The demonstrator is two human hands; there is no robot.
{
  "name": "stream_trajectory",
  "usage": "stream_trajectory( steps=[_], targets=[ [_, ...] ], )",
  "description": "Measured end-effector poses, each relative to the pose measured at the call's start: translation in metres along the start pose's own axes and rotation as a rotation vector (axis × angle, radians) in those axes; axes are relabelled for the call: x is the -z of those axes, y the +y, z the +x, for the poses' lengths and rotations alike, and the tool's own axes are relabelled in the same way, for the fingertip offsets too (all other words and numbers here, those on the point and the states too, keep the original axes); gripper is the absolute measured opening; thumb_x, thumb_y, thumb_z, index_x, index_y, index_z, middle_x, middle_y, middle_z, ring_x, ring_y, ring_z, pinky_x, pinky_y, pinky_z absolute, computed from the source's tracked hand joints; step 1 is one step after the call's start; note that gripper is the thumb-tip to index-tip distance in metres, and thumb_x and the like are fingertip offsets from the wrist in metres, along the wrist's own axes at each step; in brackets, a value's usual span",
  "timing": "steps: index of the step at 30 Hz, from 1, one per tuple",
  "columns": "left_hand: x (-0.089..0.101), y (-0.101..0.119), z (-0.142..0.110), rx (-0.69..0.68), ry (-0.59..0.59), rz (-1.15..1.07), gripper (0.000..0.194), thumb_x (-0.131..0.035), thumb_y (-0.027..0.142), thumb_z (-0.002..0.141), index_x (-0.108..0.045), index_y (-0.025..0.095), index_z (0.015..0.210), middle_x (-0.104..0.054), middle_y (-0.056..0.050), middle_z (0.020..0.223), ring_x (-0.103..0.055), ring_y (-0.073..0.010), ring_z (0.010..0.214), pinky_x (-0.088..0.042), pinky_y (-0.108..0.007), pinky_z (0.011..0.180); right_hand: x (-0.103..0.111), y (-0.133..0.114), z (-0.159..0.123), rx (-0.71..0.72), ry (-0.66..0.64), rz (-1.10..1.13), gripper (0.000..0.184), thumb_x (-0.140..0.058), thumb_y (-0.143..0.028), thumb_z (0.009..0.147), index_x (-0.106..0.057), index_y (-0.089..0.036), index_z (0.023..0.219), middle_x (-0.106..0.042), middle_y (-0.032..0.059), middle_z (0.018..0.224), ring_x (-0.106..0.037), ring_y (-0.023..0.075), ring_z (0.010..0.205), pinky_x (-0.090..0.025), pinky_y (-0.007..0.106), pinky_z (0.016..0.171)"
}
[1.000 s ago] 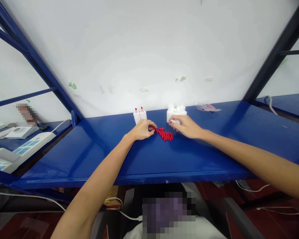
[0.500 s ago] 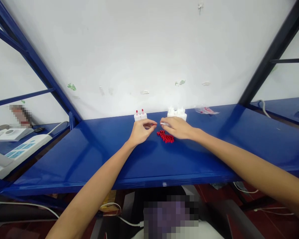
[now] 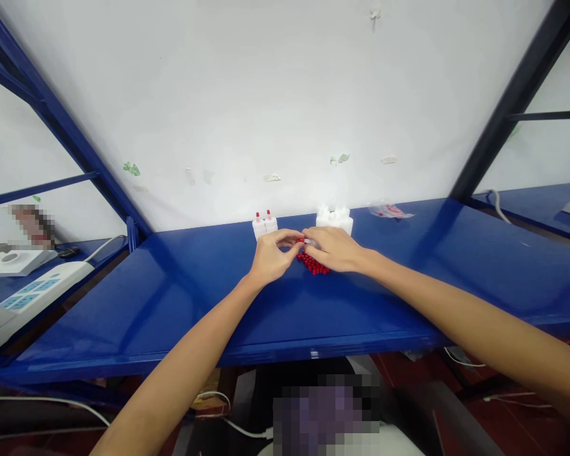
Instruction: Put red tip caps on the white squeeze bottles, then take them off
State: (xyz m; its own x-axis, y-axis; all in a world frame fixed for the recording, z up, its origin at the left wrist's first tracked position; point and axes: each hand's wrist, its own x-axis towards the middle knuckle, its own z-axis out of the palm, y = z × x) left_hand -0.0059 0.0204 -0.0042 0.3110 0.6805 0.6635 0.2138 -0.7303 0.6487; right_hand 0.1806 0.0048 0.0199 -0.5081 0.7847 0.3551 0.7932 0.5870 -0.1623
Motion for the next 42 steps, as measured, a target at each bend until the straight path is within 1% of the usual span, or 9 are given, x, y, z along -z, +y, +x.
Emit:
stream_trajectory(
  steps=[3, 8, 14, 18, 22, 26, 32, 37, 42],
  targets=[
    [-0.001, 0.003, -0.001, -0.024, -0.008, 0.020, 0.013, -0.067, 0.016, 0.081, -0.074, 0.014, 0.091, -0.076, -0.006, 0.089, -0.071, -0.0138, 0.076, -0.061, -0.027, 0.077, 0.003, -0.002, -0.001, -0.003, -0.002, 0.023, 0.027, -0.042, -0.039, 0.092, -0.058, -0.018, 0.089, -0.066, 0.0077, 0.087, -0.055, 0.0204, 0.076, -0.030, 0.030, 0.063],
    [-0.004, 0.007, -0.002, -0.021, -0.027, -0.012, 0.018, -0.062, 0.012, 0.080, -0.074, 0.014, 0.093, -0.076, -0.007, 0.094, -0.071, -0.0146, 0.080, -0.061, -0.027, 0.078, 0.002, -0.002, -0.001, -0.038, 0.022, 0.169, 0.046, -0.033, -0.052, 0.097, -0.061, -0.019, 0.081, -0.064, 0.0038, 0.074, -0.053, 0.0167, 0.069, -0.027, 0.029, 0.061],
    [-0.007, 0.008, -0.002, 0.102, -0.076, -0.177, 0.018, -0.066, 0.016, 0.078, -0.074, 0.012, 0.094, -0.076, -0.009, 0.098, -0.072, -0.0174, 0.086, -0.060, -0.030, 0.084, 0.001, -0.006, -0.003, -0.070, 0.061, 0.176, 0.037, -0.037, -0.046, 0.095, -0.059, -0.018, 0.084, -0.057, 0.0016, 0.066, -0.047, 0.0146, 0.060, -0.024, 0.029, 0.059],
    [-0.006, 0.006, 0.000, 0.156, -0.153, -0.284, 0.018, -0.070, 0.020, 0.077, -0.073, 0.012, 0.092, -0.076, -0.009, 0.095, -0.072, -0.0170, 0.084, -0.059, -0.030, 0.083, 0.001, -0.008, -0.004, -0.048, 0.058, 0.197, 0.034, -0.036, -0.045, 0.095, -0.056, -0.019, 0.093, -0.056, 0.0009, 0.066, -0.047, 0.0155, 0.059, -0.025, 0.028, 0.059],
    [-0.001, 0.002, 0.002, 0.185, -0.160, -0.289, 0.018, -0.072, 0.026, 0.077, -0.072, 0.012, 0.089, -0.075, -0.008, 0.088, -0.071, -0.0169, 0.079, -0.059, -0.030, 0.079, -0.002, -0.007, -0.003, -0.067, 0.048, 0.224, 0.047, -0.033, -0.058, 0.096, -0.054, -0.019, 0.113, -0.057, 0.0005, 0.064, -0.049, 0.0181, 0.060, -0.029, 0.030, 0.061],
    [0.015, -0.009, 0.008, 0.214, -0.095, -0.204, 0.021, -0.075, 0.030, 0.076, -0.072, 0.012, 0.087, -0.076, -0.008, 0.087, -0.072, -0.0178, 0.080, -0.060, -0.032, 0.080, -0.002, -0.001, -0.003, -0.134, 0.056, 0.221, 0.061, -0.028, -0.067, 0.095, -0.047, -0.020, 0.129, -0.059, 0.0011, 0.064, -0.053, 0.0204, 0.062, -0.032, 0.031, 0.063],
    [0.042, -0.028, 0.011, 0.299, -0.046, 0.225, 0.010, -0.071, 0.019, 0.076, -0.074, 0.015, 0.085, -0.077, -0.008, 0.088, -0.073, -0.0197, 0.078, -0.059, -0.036, 0.083, -0.003, 0.002, -0.004, -0.183, 0.075, 0.187, 0.060, -0.026, -0.066, 0.096, -0.050, -0.020, 0.127, -0.062, 0.0024, 0.066, -0.054, 0.0204, 0.062, -0.033, 0.032, 0.063],
    [0.041, -0.034, 0.007, 0.300, -0.054, 0.319, 0.024, -0.069, 0.009, 0.072, -0.076, 0.017, 0.094, -0.075, -0.004, 0.078, -0.071, -0.0177, 0.070, -0.059, -0.034, 0.080, -0.004, -0.001, -0.004, -0.168, 0.069, 0.171, 0.049, -0.031, -0.057, 0.097, -0.052, -0.020, 0.122, -0.060, 0.0018, 0.066, -0.052, 0.0190, 0.062, -0.031, 0.031, 0.062],
    [0.033, -0.025, 0.007, 0.237, 0.035, 0.328, 0.030, -0.066, 0.014, 0.079, -0.071, 0.016, 0.109, -0.075, -0.005, 0.088, -0.071, -0.0154, 0.076, -0.060, -0.030, 0.078, -0.001, -0.004, -0.005, -0.137, 0.068, 0.178, 0.040, -0.038, -0.044, 0.095, -0.052, -0.019, 0.123, -0.062, 0.0028, 0.071, -0.054, 0.0196, 0.066, -0.032, 0.031, 0.064]
  ],
)
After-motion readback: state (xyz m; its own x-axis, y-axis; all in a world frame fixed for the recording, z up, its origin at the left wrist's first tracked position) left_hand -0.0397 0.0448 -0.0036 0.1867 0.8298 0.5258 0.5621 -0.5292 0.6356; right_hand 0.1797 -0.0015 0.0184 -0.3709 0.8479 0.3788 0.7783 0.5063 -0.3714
